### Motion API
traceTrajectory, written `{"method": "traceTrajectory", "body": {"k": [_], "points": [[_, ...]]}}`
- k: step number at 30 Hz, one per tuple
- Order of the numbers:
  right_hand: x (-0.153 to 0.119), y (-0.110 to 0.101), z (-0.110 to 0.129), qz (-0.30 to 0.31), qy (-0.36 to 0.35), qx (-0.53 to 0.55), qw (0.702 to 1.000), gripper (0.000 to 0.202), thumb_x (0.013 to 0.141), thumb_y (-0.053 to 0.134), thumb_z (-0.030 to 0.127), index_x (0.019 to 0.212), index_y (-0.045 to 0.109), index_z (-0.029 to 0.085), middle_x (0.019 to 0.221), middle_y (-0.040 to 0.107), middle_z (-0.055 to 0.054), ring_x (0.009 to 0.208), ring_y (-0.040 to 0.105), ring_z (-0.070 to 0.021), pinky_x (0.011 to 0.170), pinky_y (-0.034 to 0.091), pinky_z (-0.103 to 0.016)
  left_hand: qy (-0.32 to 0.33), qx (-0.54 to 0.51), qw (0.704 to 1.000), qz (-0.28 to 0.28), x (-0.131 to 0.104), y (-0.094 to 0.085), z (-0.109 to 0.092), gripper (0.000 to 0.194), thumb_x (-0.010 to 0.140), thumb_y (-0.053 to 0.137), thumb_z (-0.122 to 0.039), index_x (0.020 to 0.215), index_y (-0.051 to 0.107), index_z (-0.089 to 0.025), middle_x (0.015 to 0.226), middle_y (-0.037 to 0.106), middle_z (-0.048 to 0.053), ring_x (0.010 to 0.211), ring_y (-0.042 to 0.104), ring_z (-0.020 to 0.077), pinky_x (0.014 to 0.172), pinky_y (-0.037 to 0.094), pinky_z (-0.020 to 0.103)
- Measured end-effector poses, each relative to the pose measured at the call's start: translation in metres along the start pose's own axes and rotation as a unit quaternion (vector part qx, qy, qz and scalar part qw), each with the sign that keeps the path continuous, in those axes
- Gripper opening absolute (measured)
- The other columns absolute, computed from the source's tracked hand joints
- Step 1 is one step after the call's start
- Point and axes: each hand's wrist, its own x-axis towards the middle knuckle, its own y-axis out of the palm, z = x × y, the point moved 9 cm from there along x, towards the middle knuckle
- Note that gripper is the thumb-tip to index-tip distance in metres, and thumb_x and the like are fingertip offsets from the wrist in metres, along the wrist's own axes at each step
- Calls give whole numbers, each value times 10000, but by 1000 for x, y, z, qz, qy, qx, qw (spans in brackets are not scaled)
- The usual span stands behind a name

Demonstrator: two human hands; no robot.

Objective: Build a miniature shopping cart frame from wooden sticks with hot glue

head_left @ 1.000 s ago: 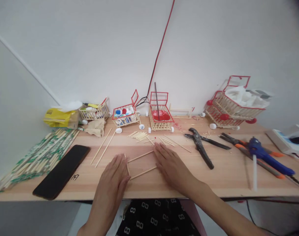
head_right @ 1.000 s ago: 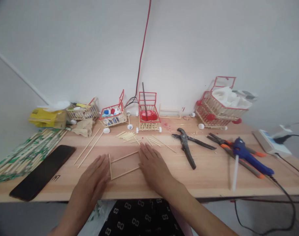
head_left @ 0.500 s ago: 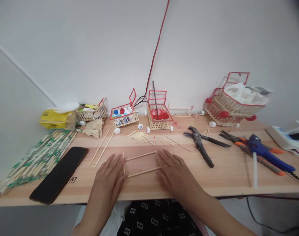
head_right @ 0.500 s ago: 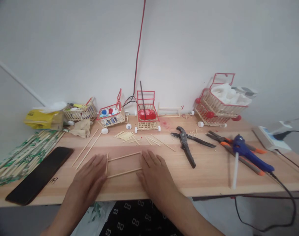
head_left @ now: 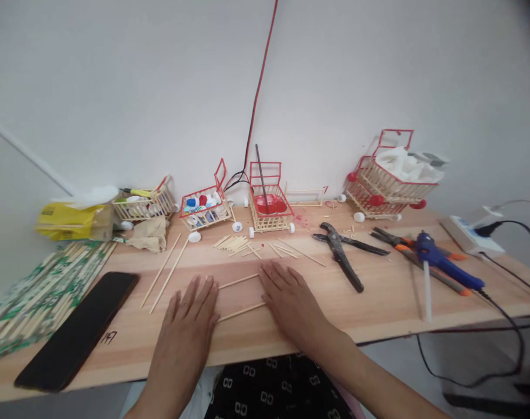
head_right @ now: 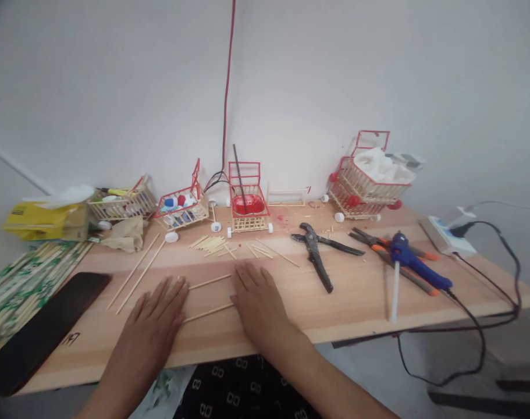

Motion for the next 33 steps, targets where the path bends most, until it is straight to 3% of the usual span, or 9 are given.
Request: {"method": "traceTrajectory", "body": {"k": [4,11,16,21,23,26,29,31,33], "points": [[0,-7,2,-8,-5,0,1000,477,957,374,240,1415,421,114,1489,371,-111,1394,288,-296,1108,288,-493,-1,-12,1000,-8,-1,1,1,472,928,379,-258,1388,460,-187,1438,464,85,1367,347,314,1021,376,522],[-6,-17,20,-43,-50,29,997,518,971,362,323,1438,372,99,1527,290,-107,1416,236,-275,1142,238,-491,25,-32,997,-64,-2,-13,-3,612,926,389,-284,1504,200,-225,1484,402,94,1396,300,276,1080,314,476],[-13,-7,26,-29,-57,78,995,597,977,316,448,1447,341,81,1506,339,-118,1400,277,-254,1153,225,-484,110,-17,992,-68,-5,-10,-18,597,910,422,-318,1479,282,-207,1454,447,86,1355,380,266,1110,277,457],[-14,-5,24,-27,-68,92,993,596,974,327,446,1441,352,76,1498,349,-134,1395,285,-269,1149,209,-514,112,-52,990,-61,1,-5,-13,456,909,428,-283,1350,492,-181,1401,510,106,1322,427,287,1049,383,479],[-11,-15,16,-50,-62,100,992,575,978,322,415,1440,356,74,1494,359,-134,1395,285,-267,1146,216,-512,99,-74,991,-49,5,-5,-7,417,909,440,-280,1305,535,-193,1368,546,100,1315,437,293,1021,419,494],[-12,-49,-7,-132,-27,120,984,488,978,317,309,1389,438,75,1440,446,-140,1353,361,-254,1131,252,-499,79,-96,991,-46,12,-14,4,405,899,438,-213,1289,545,-229,1349,567,81,1311,443,286,1013,433,509],[-41,-83,-37,-191,7,164,968,380,979,310,259,1170,636,215,1144,673,-79,1112,583,-208,1041,387,-460,62,-124,986,-90,13,-35,15,434,882,436,-169,1303,524,-223,1353,561,97,1313,444,267,1050,408,495],[-81,-83,-47,-156,4,136,978,384,986,292,258,1132,644,309,1082,683,-45,1059,605,-191,936,475,-401,30,-142,982,-124,11,-48,25,412,888,437,-201,1288,533,-223,1314,592,100,1282,481,259,1053,414,474],[-133,-69,-50,-129,-11,70,989,372,989,303,261,1146,615,391,1126,654,-24,1080,590,-174,846,510,-343,-33,-142,980,-139,8,-56,40,350,893,444,-256,1211,587,-226,1222,649,93,1190,559,266,1020,446,462]]}}
